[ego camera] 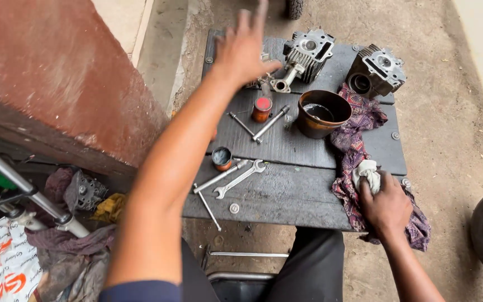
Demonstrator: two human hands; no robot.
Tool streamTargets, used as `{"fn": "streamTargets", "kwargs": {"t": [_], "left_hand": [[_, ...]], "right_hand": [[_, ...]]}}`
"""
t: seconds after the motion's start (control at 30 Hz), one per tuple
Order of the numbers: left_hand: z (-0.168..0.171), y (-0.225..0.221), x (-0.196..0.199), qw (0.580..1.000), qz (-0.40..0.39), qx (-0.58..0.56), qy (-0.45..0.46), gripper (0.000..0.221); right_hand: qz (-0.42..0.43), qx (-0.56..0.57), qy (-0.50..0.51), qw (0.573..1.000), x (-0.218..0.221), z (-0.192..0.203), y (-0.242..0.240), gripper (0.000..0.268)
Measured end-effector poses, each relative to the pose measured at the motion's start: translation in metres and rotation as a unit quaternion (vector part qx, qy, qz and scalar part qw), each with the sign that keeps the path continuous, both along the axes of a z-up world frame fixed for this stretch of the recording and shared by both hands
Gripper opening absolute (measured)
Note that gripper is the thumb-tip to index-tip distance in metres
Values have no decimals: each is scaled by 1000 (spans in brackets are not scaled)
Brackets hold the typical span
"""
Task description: The recorder cleans and inspects motorcycle engine cylinder head and valve components on a workbench.
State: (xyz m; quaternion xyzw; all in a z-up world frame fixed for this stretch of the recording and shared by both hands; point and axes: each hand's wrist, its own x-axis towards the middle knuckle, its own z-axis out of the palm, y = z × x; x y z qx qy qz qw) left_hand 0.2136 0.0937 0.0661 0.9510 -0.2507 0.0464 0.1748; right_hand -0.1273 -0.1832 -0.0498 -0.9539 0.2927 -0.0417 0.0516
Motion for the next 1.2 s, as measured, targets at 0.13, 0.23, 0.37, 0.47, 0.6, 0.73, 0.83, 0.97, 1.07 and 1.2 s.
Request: {"fn": "streamTargets", "kwargs": {"t": [0.13,0.23,0.37,0.47,0.6,0.73,0.83,0.97,1.07,1.2], "left_hand": [[-24,-25,61,976,117,31,179,151],[-29,-43,69,944,150,93,277,151],[-52,-49,75,938,185,123,266,133],[-67,-41,83,947,192,87,242,124],[-59,-15,86,968,197,38,149,129],[9,2,25,986,134,101,-1,127],[56,15,-55,980,22,152,-126,135],[80,13,-152,995,-75,58,40,128],[50,-6,-201,981,-115,49,148,124],[2,-36,-243,974,-84,83,192,119]], "right_hand": [[-18,12,-28,999,0,2,1,49],[-17,12,-37,999,-1,-1,-1,48],[-13,14,-55,998,-1,-3,-3,49],[-11,22,-63,998,0,-1,-2,48],[2,24,-80,997,0,0,-2,48],[-5,35,-68,997,-1,4,-2,47],[-5,31,-69,997,-4,-4,-4,50],[9,22,-103,994,-8,-1,0,51],[-1,41,-93,995,-8,5,3,51],[45,24,-158,986,-16,-1,2,47]]}}
